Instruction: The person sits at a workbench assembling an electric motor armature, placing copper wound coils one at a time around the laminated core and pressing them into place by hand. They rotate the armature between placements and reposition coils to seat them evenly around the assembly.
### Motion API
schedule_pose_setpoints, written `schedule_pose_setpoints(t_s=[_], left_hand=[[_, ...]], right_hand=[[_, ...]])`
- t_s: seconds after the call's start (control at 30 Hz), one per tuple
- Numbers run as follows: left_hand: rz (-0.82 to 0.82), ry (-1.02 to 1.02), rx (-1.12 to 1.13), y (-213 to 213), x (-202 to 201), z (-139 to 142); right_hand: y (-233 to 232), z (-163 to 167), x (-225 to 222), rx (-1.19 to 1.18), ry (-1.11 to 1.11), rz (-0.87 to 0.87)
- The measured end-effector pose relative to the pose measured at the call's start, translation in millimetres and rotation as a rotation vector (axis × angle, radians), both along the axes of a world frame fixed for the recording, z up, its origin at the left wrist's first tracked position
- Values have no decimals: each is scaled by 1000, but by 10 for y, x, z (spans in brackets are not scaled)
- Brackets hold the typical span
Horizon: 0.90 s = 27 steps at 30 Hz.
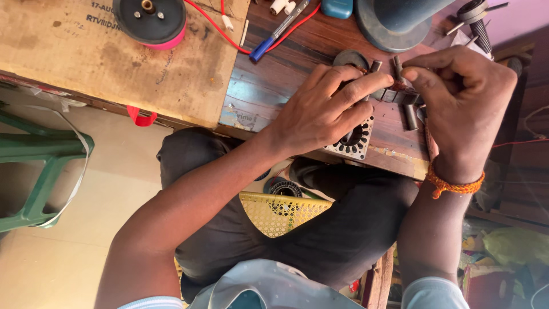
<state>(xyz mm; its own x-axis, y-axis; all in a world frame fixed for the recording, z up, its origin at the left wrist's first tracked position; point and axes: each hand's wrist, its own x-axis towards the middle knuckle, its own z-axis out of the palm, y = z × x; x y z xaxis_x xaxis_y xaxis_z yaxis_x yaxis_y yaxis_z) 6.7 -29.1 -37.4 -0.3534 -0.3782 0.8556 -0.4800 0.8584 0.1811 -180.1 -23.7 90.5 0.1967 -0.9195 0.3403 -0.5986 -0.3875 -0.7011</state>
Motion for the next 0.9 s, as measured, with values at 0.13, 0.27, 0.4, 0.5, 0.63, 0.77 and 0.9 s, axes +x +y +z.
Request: schedule_pose_setpoints(t_s=[0.13,0.27,0.4,0.5,0.63,0.77,0.9], left_hand=[[22,-10,20,10,-15,-2],[29,-10,40,22,-19,-22],[47,-8,34,10,-36,-50],[58,-29,22,5,-42,-58],[79,-96,18,14,-32,-21],[22,-95,81,4,-3,62],[-51,-153,157,-69,40,131]], right_hand=[[-96,-19,46,35,22,-13],[-106,7,65,36,-4,61],[-189,32,18,-30,163,-20],[-288,-42,-43,-58,225,-35],[-490,-208,-140,-101,283,-63],[-494,-324,-259,-200,268,26],[-382,-299,-340,-73,263,-169]])
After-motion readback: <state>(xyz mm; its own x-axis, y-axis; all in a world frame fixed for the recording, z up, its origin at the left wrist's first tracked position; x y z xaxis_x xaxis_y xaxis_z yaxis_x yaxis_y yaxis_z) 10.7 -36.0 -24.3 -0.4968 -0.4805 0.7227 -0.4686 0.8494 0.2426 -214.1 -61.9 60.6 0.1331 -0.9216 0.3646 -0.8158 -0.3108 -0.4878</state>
